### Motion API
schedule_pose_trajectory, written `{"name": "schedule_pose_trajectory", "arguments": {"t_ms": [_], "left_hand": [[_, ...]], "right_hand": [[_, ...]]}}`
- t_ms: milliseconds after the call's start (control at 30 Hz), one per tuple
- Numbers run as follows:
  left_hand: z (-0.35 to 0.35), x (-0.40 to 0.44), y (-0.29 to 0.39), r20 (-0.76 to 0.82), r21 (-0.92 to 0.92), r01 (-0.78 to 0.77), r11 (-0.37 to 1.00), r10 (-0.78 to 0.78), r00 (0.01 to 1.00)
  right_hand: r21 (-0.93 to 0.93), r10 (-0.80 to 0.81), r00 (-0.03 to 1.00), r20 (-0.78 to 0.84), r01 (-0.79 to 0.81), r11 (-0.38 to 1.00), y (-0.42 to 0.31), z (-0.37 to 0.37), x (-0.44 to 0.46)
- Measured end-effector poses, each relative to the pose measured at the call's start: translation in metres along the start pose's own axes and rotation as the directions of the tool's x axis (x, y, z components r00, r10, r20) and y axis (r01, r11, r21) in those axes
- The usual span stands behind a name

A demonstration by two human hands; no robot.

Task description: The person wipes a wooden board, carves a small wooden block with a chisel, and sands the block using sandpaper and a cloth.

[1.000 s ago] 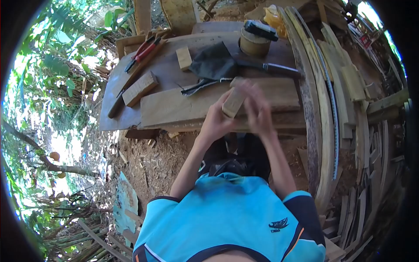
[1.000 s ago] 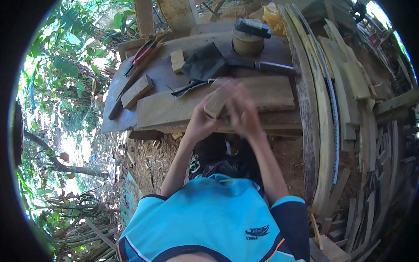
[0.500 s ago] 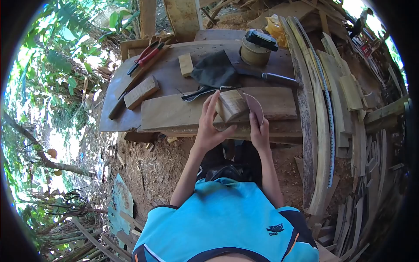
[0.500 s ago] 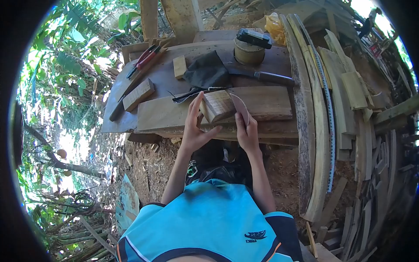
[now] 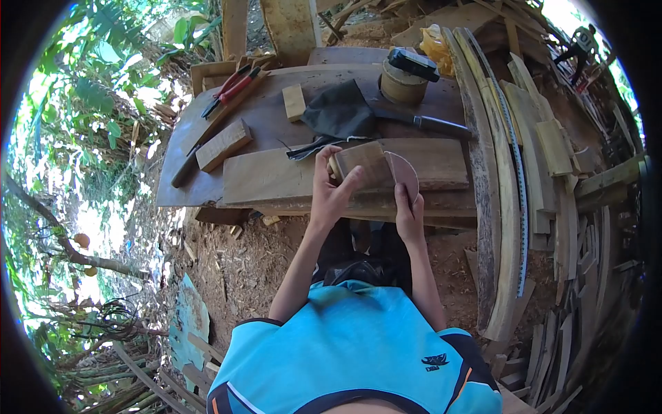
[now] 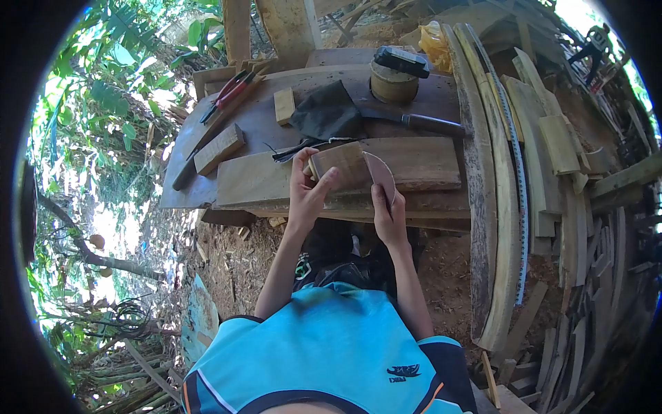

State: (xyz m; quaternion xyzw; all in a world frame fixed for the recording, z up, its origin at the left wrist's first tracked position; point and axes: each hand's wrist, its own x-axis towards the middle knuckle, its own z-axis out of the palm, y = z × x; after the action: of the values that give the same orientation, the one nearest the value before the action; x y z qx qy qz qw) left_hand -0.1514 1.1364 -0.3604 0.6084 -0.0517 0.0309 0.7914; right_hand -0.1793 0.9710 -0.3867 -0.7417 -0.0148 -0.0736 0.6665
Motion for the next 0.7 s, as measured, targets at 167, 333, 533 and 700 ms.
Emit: {"name": "schedule_pose_trajectory", "arguments": {"t_ms": [167,333,533,700], "left_hand": [[-0.014,0.008,0.01,0.248,0.432,-0.375,0.82,0.291,0.924],[-0.003,0.016,0.035,0.246,0.576,-0.312,0.756,0.203,0.948],[0.015,0.025,0.037,0.233,0.904,-0.222,0.365,0.015,0.972],[0.014,0.024,0.034,0.244,0.912,-0.262,0.316,0.094,0.965]], "right_hand": [[0.245,0.04,0.997,-0.072,-0.022,0.969,0.004,0.001,0.004],[0.412,0.177,0.984,-0.028,-0.15,0.899,-0.004,0.014,0.021],[0.355,0.13,0.991,-0.012,-0.117,0.928,-0.047,0.03,0.022],[0.335,0.204,0.977,-0.066,-0.171,0.927,-0.029,0.042,0.021]]}}
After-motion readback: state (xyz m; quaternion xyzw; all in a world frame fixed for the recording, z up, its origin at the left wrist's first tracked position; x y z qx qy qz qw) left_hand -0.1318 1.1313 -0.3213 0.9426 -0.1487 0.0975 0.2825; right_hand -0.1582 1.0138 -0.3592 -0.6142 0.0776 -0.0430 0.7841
